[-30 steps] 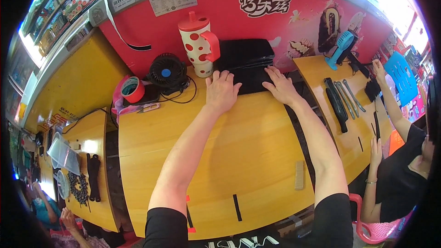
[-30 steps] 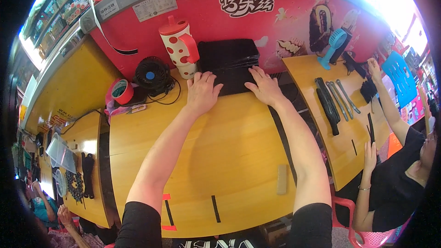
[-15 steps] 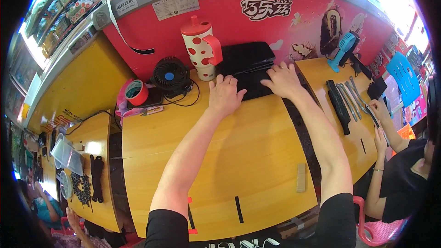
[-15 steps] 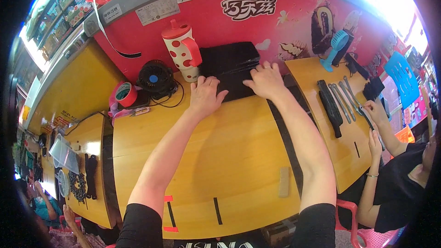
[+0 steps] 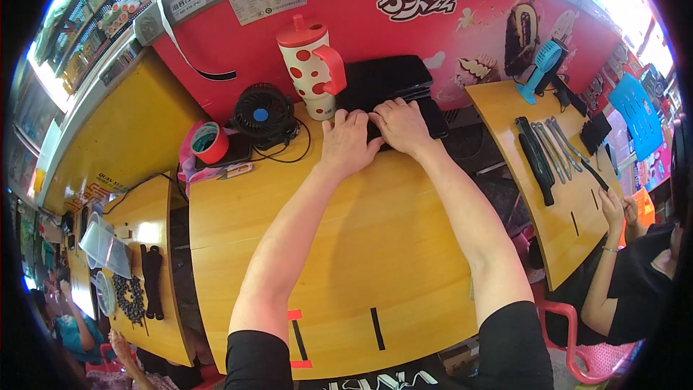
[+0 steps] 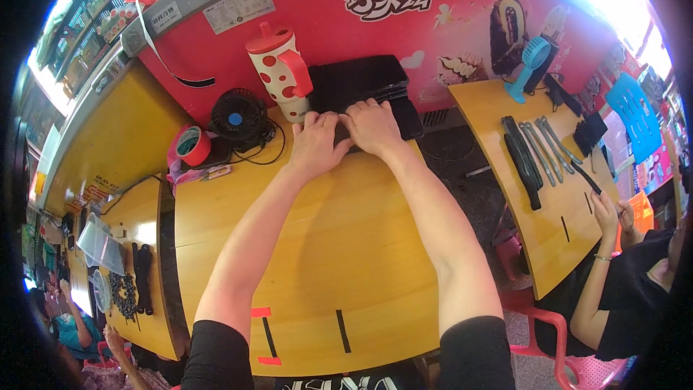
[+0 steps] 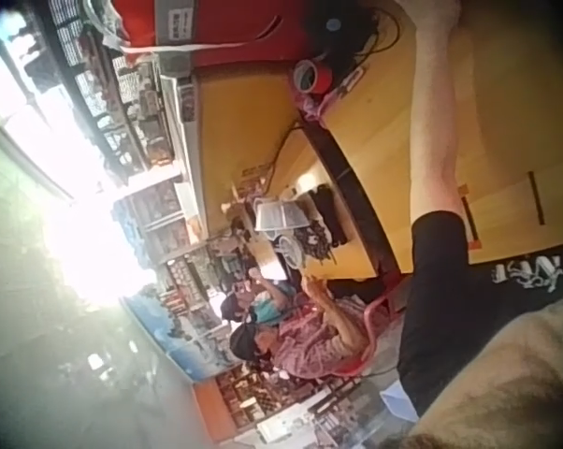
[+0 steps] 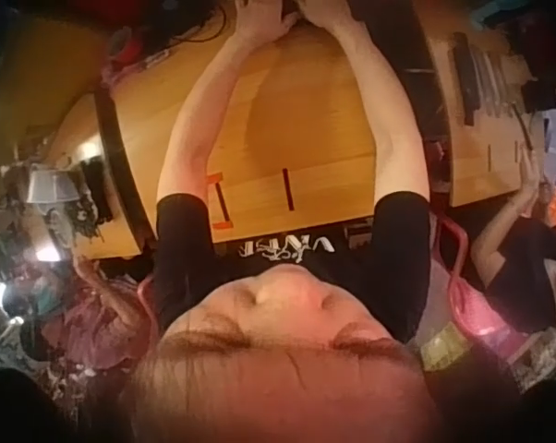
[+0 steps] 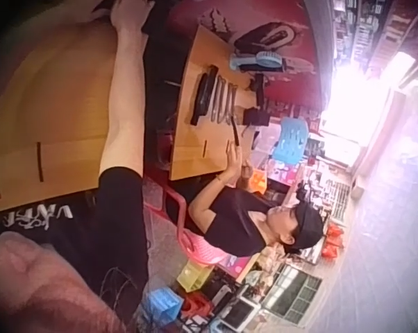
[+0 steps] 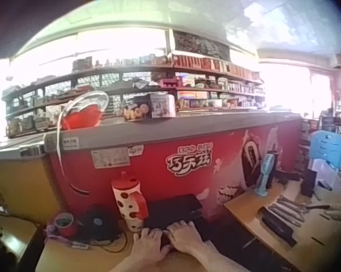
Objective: The person is assembling black nylon webbing straps by manually threading and attaching plastic buckles.
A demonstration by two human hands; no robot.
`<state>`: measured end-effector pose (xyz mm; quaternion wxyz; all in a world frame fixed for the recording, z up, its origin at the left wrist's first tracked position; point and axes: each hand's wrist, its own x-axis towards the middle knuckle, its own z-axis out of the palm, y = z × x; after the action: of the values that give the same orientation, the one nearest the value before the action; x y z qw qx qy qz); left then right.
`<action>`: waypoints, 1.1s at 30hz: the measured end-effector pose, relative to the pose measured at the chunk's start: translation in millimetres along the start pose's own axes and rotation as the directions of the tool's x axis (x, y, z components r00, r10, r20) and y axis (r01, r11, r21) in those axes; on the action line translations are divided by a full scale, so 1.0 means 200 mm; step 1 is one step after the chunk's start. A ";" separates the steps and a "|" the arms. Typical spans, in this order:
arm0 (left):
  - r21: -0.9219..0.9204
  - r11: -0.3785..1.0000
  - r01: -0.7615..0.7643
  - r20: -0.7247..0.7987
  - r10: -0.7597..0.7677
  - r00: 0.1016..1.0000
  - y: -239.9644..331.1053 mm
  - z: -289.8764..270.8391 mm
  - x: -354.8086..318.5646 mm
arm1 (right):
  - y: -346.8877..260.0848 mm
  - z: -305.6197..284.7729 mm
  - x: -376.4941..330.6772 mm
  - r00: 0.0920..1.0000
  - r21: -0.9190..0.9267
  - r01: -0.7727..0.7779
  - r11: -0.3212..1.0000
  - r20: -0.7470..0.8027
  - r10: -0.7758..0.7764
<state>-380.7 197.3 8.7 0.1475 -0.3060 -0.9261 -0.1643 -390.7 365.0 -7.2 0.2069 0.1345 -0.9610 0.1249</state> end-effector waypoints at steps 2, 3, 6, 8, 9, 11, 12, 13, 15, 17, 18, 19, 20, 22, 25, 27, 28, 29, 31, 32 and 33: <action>-0.002 1.000 0.006 0.007 -0.006 1.000 0.01 0.00 0.00 | 0.00 0.00 0.00 1.000 -0.031 -0.010 0.999 -0.008 0.010; 0.000 1.000 0.005 0.006 -0.005 1.000 0.00 0.00 0.00 | -0.02 0.01 0.00 0.999 -0.049 -0.025 0.998 0.020 0.026; 0.003 1.000 0.017 0.062 -0.017 0.998 -0.01 -0.02 0.00 | -0.04 0.00 -0.01 0.999 -0.076 -0.036 0.996 0.038 0.039; 0.021 1.000 0.017 0.072 -0.018 0.997 -0.01 -0.03 0.00 | -0.05 0.00 -0.02 0.999 -0.085 -0.033 0.996 0.030 0.036; 0.019 1.000 0.016 0.071 -0.018 0.997 -0.01 -0.03 0.00 | -0.05 -0.01 -0.02 0.999 -0.088 -0.041 0.995 0.020 0.042; 0.051 0.999 0.013 0.100 -0.018 0.995 0.00 -0.03 0.00 | -0.06 -0.02 -0.03 0.999 -0.093 -0.047 0.995 0.011 0.049; 0.051 0.999 0.012 0.099 -0.017 0.995 0.00 -0.04 0.00 | -0.07 -0.02 -0.04 0.998 -0.107 -0.056 0.993 0.001 0.057; 0.066 0.998 0.009 0.130 -0.017 0.991 0.00 -0.05 0.00 | -0.07 -0.01 -0.05 0.998 -0.122 -0.065 0.990 -0.010 0.064; 0.081 0.997 0.005 0.160 -0.018 0.987 0.00 -0.07 0.00 | -0.09 -0.01 -0.07 0.997 -0.141 -0.077 0.987 -0.041 0.072; 0.125 0.992 -0.005 0.259 -0.027 0.965 -0.01 -0.09 0.02 | -0.11 0.00 -0.08 0.994 -0.159 -0.089 0.983 -0.072 0.079; 0.126 0.992 -0.004 0.259 -0.029 0.966 -0.01 -0.09 0.02 | -0.13 -0.01 -0.09 0.991 -0.151 -0.128 0.980 -0.069 0.119; 0.130 0.991 -0.012 0.282 -0.025 0.959 -0.01 -0.09 0.02 | -0.15 -0.01 -0.09 0.985 -0.143 -0.167 0.975 -0.065 0.159; 0.133 0.991 -0.020 0.305 -0.021 0.952 -0.02 -0.10 0.02 | -0.16 -0.01 -0.10 0.985 -0.143 -0.166 0.976 -0.065 0.158; 0.159 0.986 -0.051 0.325 -0.004 0.946 -0.02 -0.11 0.03 | -0.17 -0.02 -0.11 0.979 -0.179 -0.198 0.964 -0.082 0.186; 0.209 0.972 -0.105 0.379 0.018 0.925 -0.03 -0.13 0.05 | -0.19 -0.01 -0.12 0.980 -0.188 -0.194 0.963 -0.087 0.180; 0.231 0.965 -0.129 0.410 0.024 0.912 -0.04 -0.14 0.05 | -0.20 -0.02 -0.13 0.979 -0.187 -0.200 0.962 -0.082 0.188; 0.239 0.959 -0.150 0.415 0.039 0.909 -0.05 -0.14 0.05 | -0.21 -0.02 -0.13 0.978 -0.186 -0.206 0.961 -0.075 0.195; 0.248 0.954 -0.171 0.419 0.053 0.906 -0.05 -0.13 0.05 | -0.21 -0.02 -0.14 0.978 -0.185 -0.205 0.961 -0.076 0.194; 0.254 0.950 -0.183 0.417 0.063 0.907 -0.04 -0.14 0.05 | -0.20 -0.03 -0.15 0.976 -0.179 -0.214 0.960 -0.080 0.203; 0.261 0.946 -0.194 0.415 0.072 0.907 -0.04 -0.14 0.05 | -0.20 -0.03 -0.15 0.976 -0.180 -0.215 0.960 -0.079 0.204; 0.262 0.945 -0.194 0.416 0.071 0.907 -0.04 -0.14 0.05 | -0.21 -0.03 -0.15 0.975 -0.173 -0.216 0.961 -0.085 0.204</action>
<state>-388.9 184.8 35.1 0.0100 -0.3703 -0.9273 0.0538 -348.9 334.4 -7.7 0.2358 0.0084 -0.9697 0.0628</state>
